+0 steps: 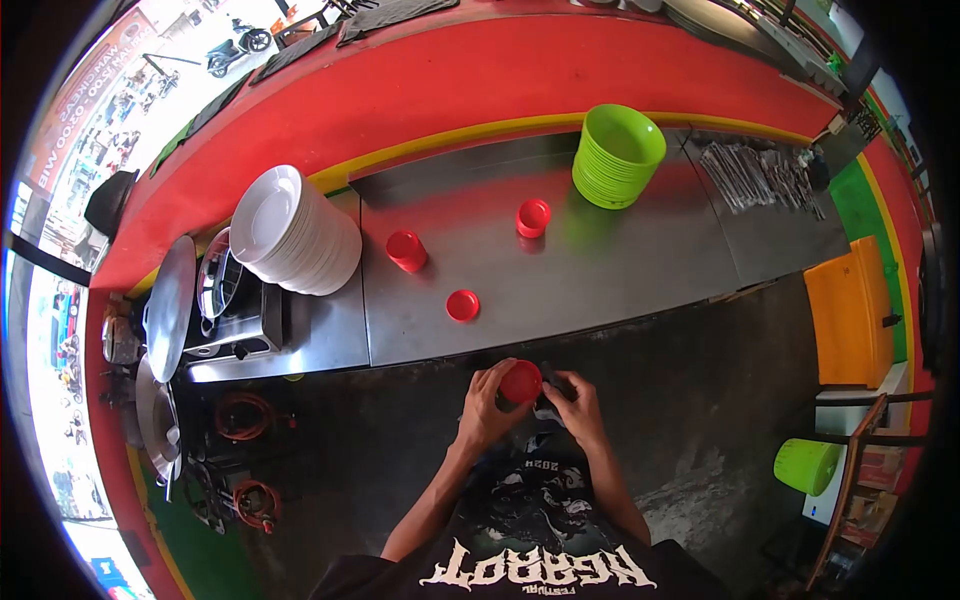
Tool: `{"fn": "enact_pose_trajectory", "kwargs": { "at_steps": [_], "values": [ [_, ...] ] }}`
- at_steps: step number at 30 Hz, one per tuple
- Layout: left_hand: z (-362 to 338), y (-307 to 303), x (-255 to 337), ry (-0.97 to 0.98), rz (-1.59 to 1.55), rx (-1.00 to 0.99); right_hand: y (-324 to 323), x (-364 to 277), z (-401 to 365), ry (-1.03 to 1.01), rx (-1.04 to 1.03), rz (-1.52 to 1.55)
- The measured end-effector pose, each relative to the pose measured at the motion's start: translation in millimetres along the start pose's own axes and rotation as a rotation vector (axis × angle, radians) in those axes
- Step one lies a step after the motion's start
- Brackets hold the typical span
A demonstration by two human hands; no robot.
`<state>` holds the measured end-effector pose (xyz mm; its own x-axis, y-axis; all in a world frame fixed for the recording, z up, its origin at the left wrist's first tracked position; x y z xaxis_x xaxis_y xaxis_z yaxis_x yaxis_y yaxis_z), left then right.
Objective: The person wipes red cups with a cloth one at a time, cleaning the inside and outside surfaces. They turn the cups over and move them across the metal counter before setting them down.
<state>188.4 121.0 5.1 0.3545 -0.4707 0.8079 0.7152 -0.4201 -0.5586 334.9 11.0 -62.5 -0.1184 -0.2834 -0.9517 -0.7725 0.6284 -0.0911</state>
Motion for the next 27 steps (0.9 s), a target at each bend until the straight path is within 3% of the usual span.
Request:
{"fn": "enact_pose_trajectory", "kwargs": {
  "at_steps": [3, 6, 9, 15, 20, 27],
  "values": [
    [23, -15, -38, 0.029, 0.034, 0.039, 33, 4, 35, -0.141, 0.008, -0.163],
    [48, -34, -77, 0.021, 0.062, 0.057, 73, -9, 68, -0.139, -0.115, -0.309],
    [80, -48, -112, 0.025, 0.107, 0.072, 109, -13, 102, -0.207, -0.108, -0.355],
    [131, -45, -169, 0.048, 0.144, -0.121, 151, 10, 153, -0.036, -0.022, -0.444],
    [139, -23, -208, 0.134, 0.143, -0.236, 159, 34, 170, -0.015, 0.084, -0.593],
    [148, -20, -208, 0.086, 0.07, -0.307, 162, 38, 175, 0.023, 0.122, -0.562]
  ]
}}
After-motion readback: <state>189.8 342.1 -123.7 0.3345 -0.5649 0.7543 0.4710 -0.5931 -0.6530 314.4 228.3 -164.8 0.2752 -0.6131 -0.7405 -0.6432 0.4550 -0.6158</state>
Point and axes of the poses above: each hand's wrist, its own z-axis towards the middle knuckle, its own y-axis out of the palm, x = y × z, the point moved 7 cm from there along z, towards the middle knuckle, and after that the axes turned 5 degrees about x, right-handed, at the moved point
